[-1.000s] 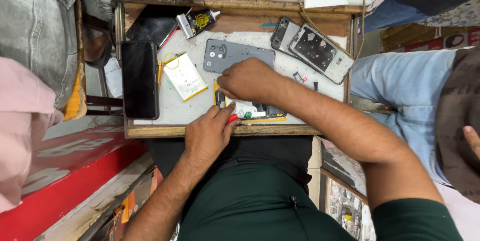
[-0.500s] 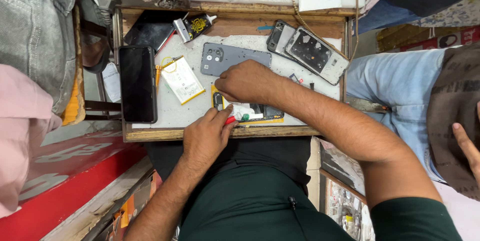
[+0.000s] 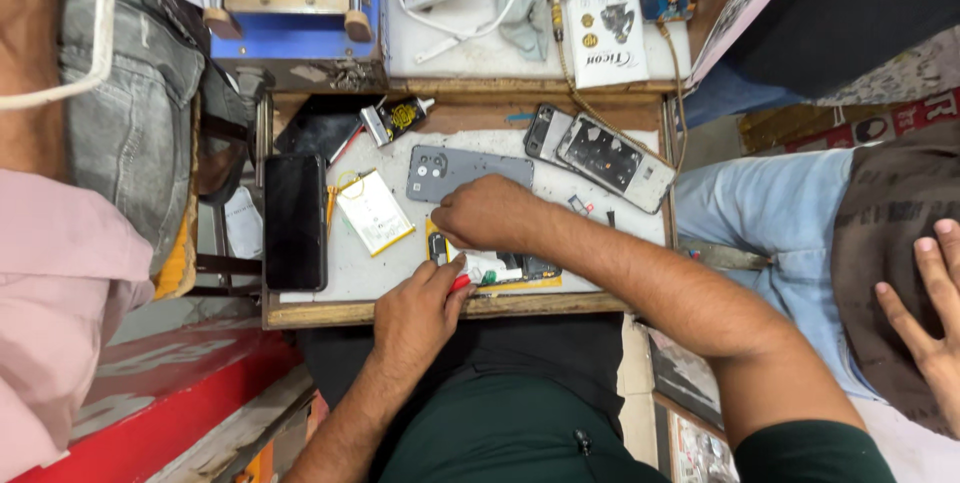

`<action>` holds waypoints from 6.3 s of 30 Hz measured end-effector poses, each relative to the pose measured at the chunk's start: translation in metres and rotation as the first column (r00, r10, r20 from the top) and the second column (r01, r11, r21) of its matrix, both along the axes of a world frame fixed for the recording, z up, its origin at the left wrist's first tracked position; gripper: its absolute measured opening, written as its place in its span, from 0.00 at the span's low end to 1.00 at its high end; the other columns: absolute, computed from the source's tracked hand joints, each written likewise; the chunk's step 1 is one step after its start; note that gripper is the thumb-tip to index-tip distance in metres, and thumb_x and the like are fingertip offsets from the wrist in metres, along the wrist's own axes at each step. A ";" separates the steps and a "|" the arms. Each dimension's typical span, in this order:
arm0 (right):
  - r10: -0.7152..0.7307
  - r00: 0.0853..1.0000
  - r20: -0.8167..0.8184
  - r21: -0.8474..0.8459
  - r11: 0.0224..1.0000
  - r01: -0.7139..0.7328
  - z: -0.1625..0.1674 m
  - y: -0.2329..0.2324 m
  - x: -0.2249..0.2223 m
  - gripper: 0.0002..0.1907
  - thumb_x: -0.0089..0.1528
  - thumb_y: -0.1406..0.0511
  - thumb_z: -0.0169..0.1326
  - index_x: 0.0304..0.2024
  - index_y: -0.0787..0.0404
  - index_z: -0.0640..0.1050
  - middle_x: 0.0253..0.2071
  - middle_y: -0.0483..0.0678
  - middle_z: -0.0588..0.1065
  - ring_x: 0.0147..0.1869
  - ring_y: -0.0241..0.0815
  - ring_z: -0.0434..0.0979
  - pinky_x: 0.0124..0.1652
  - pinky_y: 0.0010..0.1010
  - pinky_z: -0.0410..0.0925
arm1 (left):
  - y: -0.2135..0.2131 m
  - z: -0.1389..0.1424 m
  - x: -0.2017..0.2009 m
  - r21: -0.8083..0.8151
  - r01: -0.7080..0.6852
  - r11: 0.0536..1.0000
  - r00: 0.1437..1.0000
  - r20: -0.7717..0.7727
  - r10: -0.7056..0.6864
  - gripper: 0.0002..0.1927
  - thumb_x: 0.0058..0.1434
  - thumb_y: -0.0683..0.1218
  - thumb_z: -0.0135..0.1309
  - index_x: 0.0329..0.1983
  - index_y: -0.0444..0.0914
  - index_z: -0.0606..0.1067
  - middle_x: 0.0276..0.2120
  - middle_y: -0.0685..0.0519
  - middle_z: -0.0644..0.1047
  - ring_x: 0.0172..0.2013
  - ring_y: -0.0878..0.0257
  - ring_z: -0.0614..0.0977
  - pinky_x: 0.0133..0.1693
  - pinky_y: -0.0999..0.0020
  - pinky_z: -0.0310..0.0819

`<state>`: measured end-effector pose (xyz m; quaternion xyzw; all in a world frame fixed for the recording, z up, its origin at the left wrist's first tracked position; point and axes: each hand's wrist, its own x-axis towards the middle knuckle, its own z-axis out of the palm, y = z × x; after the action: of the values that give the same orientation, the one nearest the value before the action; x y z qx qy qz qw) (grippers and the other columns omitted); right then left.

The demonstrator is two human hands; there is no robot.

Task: The person receives a smartphone, removes its screen protector, and places it on the workbench. They then use a red plastic pry tool to lift and separate the battery from the phone chassis while another person works on a different device nearby.

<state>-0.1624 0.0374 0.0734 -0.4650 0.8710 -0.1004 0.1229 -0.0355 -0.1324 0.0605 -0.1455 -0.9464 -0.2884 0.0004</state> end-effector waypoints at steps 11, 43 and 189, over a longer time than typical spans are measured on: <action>0.020 0.999 0.035 -0.081 0.997 -0.018 -0.008 0.009 0.001 0.07 0.56 0.62 0.56 0.34 0.57 0.79 0.35 0.47 0.79 0.41 0.53 0.80 0.36 0.46 0.73 | 0.002 -0.005 0.006 -0.005 0.002 1.000 1.000 0.007 -0.002 0.21 0.57 0.54 0.64 0.52 0.42 0.80 0.31 0.51 0.77 0.28 0.54 0.82 0.29 0.60 0.78; 0.126 0.913 -0.388 -0.072 0.983 -0.167 -0.011 0.005 0.019 0.11 0.57 0.58 0.60 0.35 0.56 0.76 0.33 0.42 0.73 0.37 0.40 0.78 0.28 0.33 0.70 | -0.003 -0.007 0.004 -0.014 0.024 1.000 1.000 0.007 -0.024 0.21 0.58 0.53 0.65 0.52 0.41 0.80 0.31 0.52 0.75 0.29 0.56 0.82 0.30 0.61 0.78; 0.001 0.962 -0.273 0.121 0.992 0.033 -0.001 0.052 0.031 0.07 0.56 0.65 0.56 0.37 0.57 0.78 0.33 0.43 0.77 0.39 0.45 0.82 0.32 0.37 0.74 | 0.024 -0.014 -0.017 -0.180 0.195 0.964 0.976 -0.063 -0.209 0.17 0.53 0.50 0.66 0.40 0.40 0.73 0.36 0.51 0.73 0.31 0.56 0.82 0.27 0.61 0.78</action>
<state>-0.1309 0.0892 0.0724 -0.4588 0.8878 0.0181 0.0300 -0.0524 -0.1084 0.0465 -0.2522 -0.9473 -0.1977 -0.0032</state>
